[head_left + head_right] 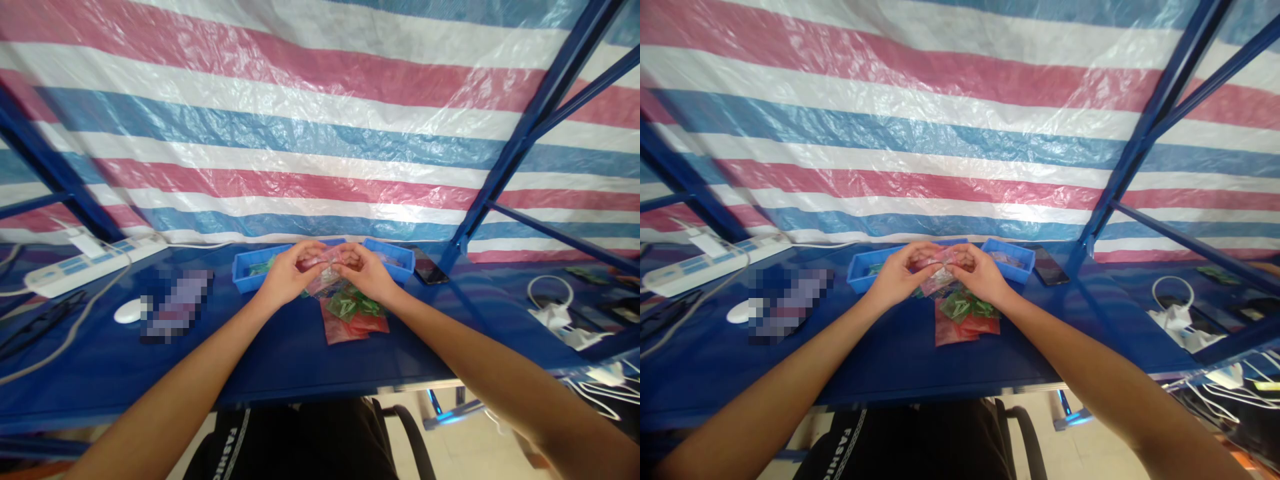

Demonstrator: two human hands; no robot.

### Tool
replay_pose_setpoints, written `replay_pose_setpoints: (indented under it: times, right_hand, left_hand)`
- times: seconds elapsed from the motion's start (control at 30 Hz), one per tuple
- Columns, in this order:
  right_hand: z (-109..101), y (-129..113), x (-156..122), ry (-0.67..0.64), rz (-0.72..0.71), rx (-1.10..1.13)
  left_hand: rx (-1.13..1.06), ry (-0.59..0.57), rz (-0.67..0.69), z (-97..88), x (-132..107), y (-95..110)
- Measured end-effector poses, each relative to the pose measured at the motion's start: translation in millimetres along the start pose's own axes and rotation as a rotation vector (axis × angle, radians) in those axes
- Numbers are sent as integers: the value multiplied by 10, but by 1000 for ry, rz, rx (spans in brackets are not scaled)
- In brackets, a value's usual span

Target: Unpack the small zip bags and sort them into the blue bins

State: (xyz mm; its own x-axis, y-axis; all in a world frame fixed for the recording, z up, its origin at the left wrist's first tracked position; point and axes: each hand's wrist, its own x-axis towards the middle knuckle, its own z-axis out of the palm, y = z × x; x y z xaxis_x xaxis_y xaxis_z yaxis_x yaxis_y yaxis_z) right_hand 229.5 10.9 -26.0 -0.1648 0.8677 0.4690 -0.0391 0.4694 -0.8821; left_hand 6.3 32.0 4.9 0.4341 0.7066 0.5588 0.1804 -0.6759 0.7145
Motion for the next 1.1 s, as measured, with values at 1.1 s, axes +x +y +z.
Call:
replay_pose_setpoints:
  times: [1.1]
  right_hand:
    - [6, -200, -44, 110, -28, -89]
  left_hand:
    - [67, -80, 36, 130, -68, 84]
